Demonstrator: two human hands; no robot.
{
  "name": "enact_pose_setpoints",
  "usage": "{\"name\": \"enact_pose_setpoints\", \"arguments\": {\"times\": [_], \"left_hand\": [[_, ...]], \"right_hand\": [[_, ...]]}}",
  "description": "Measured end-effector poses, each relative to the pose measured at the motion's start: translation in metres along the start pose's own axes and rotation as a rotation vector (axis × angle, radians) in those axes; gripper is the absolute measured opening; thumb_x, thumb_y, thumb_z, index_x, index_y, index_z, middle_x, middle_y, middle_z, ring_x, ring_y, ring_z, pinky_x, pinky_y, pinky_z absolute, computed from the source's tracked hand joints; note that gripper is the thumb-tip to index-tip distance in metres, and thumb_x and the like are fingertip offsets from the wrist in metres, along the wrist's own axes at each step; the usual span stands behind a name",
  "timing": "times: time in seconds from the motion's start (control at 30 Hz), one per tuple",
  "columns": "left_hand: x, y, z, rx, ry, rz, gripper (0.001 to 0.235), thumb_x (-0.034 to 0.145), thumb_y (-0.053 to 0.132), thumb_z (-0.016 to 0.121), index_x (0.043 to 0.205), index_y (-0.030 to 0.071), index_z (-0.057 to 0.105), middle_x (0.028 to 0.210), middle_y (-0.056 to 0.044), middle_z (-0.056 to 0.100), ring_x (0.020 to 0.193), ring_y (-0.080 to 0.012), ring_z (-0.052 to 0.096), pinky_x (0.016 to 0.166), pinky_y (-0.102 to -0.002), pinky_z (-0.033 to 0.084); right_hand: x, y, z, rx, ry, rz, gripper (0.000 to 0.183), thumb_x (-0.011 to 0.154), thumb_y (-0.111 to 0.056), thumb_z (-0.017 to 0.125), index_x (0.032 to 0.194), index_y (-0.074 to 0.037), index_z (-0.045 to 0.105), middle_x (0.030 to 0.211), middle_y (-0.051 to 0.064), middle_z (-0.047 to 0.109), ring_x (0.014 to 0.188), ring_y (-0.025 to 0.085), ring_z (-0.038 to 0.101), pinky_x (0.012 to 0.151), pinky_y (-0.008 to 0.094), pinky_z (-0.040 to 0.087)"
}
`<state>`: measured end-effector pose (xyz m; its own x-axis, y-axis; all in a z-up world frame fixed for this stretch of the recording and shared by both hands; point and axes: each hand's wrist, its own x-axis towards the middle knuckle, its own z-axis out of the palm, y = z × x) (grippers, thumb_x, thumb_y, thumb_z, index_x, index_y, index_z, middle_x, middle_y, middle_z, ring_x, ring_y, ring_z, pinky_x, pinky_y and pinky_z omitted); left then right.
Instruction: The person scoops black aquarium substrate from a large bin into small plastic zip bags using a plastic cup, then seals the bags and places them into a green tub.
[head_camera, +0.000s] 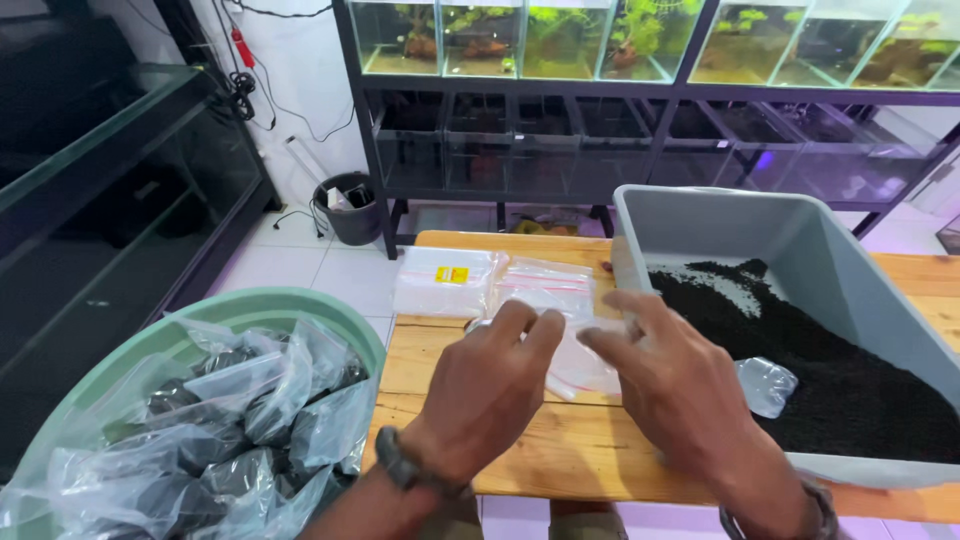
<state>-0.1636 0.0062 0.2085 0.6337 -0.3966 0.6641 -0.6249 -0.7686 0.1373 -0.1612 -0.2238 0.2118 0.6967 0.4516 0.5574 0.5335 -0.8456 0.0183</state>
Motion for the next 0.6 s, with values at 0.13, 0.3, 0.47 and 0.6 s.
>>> {"name": "enact_pose_setpoints", "arguments": {"times": [0.13, 0.3, 0.47, 0.6], "left_hand": [[0.034, 0.016, 0.006, -0.04, 0.033, 0.007, 0.011, 0.101, 0.008, 0.062, 0.111, 0.011, 0.06, 0.094, -0.012, 0.063, 0.068, -0.0439, 0.065, 0.043, -0.058, 0.049], [0.074, 0.026, 0.01, 0.081, -0.1, 0.052, 0.063, 0.092, 0.01, 0.073, 0.153, 0.008, 0.056, 0.106, -0.018, 0.068, 0.067, -0.0494, 0.072, 0.048, -0.063, 0.055], [0.108, 0.032, 0.032, 0.1, -0.033, 0.046, 0.013, 0.099, 0.009, 0.06, 0.111, 0.012, 0.065, 0.094, -0.013, 0.066, 0.067, -0.0482, 0.07, 0.045, -0.061, 0.052], [0.127, 0.042, 0.061, -0.004, 0.081, 0.05, 0.005, 0.101, 0.01, 0.06, 0.106, 0.011, 0.058, 0.087, -0.013, 0.067, 0.065, -0.0514, 0.066, 0.047, -0.063, 0.05]], "right_hand": [[0.022, -0.001, -0.003, -0.073, 0.016, 0.093, 0.018, 0.101, -0.027, 0.07, 0.114, -0.014, 0.068, 0.153, 0.02, 0.061, 0.112, 0.048, 0.072, 0.067, 0.061, 0.063], [0.055, 0.004, -0.039, -0.189, -0.291, 0.344, 0.102, 0.069, -0.048, 0.103, 0.152, -0.023, 0.049, 0.176, 0.019, 0.023, 0.132, 0.053, 0.058, 0.078, 0.073, 0.067], [0.051, 0.042, -0.056, -0.395, -0.235, 0.275, 0.105, 0.062, -0.057, 0.101, 0.148, -0.024, 0.051, 0.174, 0.021, 0.03, 0.12, 0.049, 0.065, 0.071, 0.066, 0.069], [0.039, 0.077, -0.066, -0.562, -0.076, 0.216, 0.109, 0.064, -0.041, 0.095, 0.162, -0.03, 0.047, 0.166, 0.023, 0.044, 0.112, 0.047, 0.072, 0.079, 0.056, 0.067]]}}
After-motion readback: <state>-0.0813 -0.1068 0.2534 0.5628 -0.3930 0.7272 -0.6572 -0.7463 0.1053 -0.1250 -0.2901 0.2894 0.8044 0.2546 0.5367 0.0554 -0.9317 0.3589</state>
